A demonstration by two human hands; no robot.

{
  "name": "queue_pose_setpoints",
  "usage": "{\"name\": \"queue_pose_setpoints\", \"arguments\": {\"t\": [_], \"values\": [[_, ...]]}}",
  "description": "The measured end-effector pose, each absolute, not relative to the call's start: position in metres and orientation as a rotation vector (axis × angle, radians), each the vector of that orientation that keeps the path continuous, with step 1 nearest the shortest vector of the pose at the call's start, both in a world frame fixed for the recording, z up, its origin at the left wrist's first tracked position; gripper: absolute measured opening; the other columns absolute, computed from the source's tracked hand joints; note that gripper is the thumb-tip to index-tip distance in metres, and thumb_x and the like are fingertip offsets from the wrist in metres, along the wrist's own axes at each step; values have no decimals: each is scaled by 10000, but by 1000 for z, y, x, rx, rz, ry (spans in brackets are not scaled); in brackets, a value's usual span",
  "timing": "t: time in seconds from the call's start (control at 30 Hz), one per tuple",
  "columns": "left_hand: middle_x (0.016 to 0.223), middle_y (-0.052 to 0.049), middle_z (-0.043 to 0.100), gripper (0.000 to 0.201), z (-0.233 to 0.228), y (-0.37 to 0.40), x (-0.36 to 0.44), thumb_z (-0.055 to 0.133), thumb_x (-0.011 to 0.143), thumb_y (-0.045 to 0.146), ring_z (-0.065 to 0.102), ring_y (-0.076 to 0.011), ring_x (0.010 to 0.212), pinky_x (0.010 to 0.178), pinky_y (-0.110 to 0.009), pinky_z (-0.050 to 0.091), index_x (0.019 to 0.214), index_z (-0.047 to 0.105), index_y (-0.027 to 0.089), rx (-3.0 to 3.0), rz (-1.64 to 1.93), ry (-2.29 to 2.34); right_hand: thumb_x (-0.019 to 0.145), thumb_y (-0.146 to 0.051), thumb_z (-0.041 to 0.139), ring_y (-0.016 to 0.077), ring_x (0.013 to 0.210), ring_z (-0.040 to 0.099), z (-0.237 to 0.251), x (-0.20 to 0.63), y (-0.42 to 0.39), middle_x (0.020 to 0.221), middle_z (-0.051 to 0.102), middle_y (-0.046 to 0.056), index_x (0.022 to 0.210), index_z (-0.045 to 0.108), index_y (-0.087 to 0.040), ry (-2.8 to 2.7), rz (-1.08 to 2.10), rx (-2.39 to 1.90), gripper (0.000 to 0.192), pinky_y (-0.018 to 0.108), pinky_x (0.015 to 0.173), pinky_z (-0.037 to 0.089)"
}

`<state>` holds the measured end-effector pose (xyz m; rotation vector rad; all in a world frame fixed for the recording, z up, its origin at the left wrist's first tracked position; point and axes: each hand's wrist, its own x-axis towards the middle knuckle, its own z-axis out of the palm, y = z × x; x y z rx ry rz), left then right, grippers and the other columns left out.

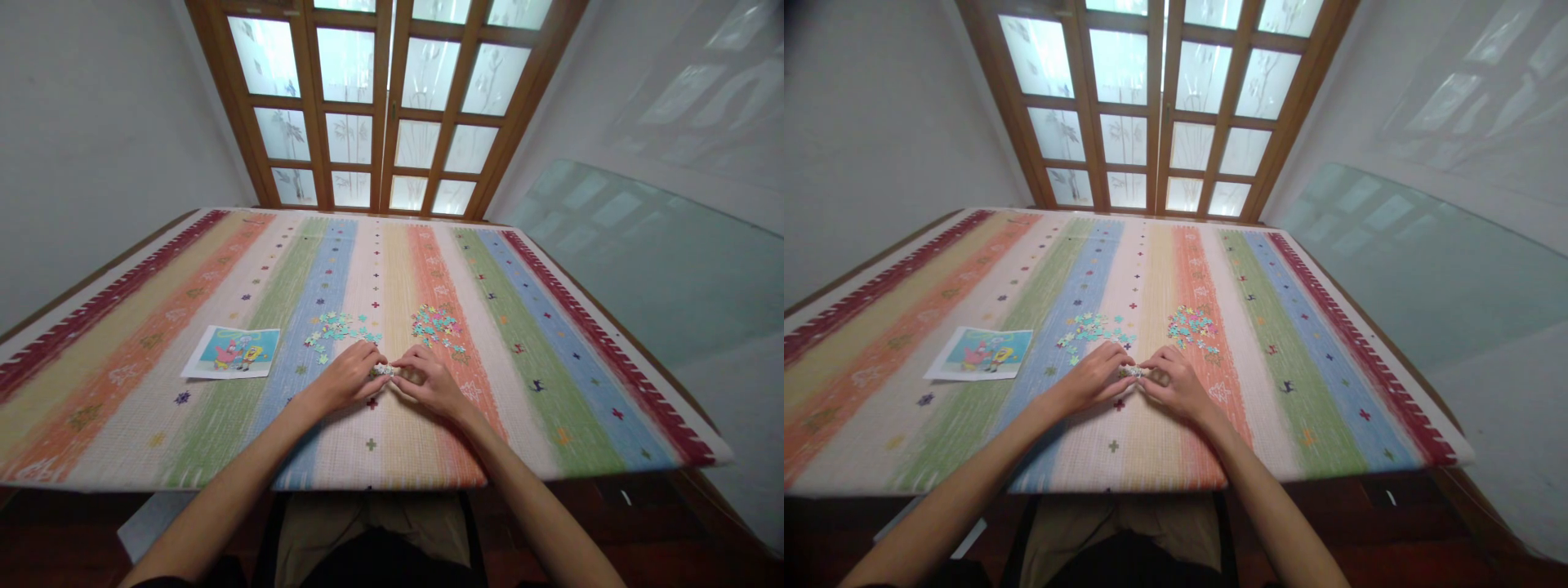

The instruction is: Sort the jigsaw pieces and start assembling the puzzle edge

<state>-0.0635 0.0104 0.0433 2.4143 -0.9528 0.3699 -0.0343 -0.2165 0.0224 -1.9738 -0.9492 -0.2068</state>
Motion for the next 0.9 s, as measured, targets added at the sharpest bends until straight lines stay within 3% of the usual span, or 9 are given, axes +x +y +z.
{"name": "queue_pose_setpoints", "arguments": {"t": [0.37,0.5,0.7,0.9], "values": [[1088,-106,651,190,36,57,-85,485,1006,273,582,-267,1020,920,-441,464,1123,599,177,2633,511,-632,889,-253,707,200,860,607,23,-30,-228,919,643,53,1001,761,-214,-885,-104,-2093,131,354,789,499],[1072,-100,665,191,33,59,-93,475,1016,266,585,-259,1000,895,-431,471,1090,622,167,2610,458,-734,888,-219,694,199,860,607,22,-29,-227,920,633,54,985,764,-204,-898,-82,-2130,121,352,797,497],[1242,-103,646,258,32,31,-101,478,1033,302,568,-271,1124,942,-444,465,1242,585,193,2561,351,-1005,908,-211,670,201,861,607,18,-30,-227,913,624,60,987,761,-187,-907,-88,-2143,123,351,803,500],[1335,-139,600,313,28,11,-107,526,995,318,526,-314,1201,1001,-485,448,1273,578,183,2612,360,-1005,899,-199,673,205,866,604,16,-30,-228,920,619,60,994,752,-189,-915,-125,-2132,124,355,810,507]]}}
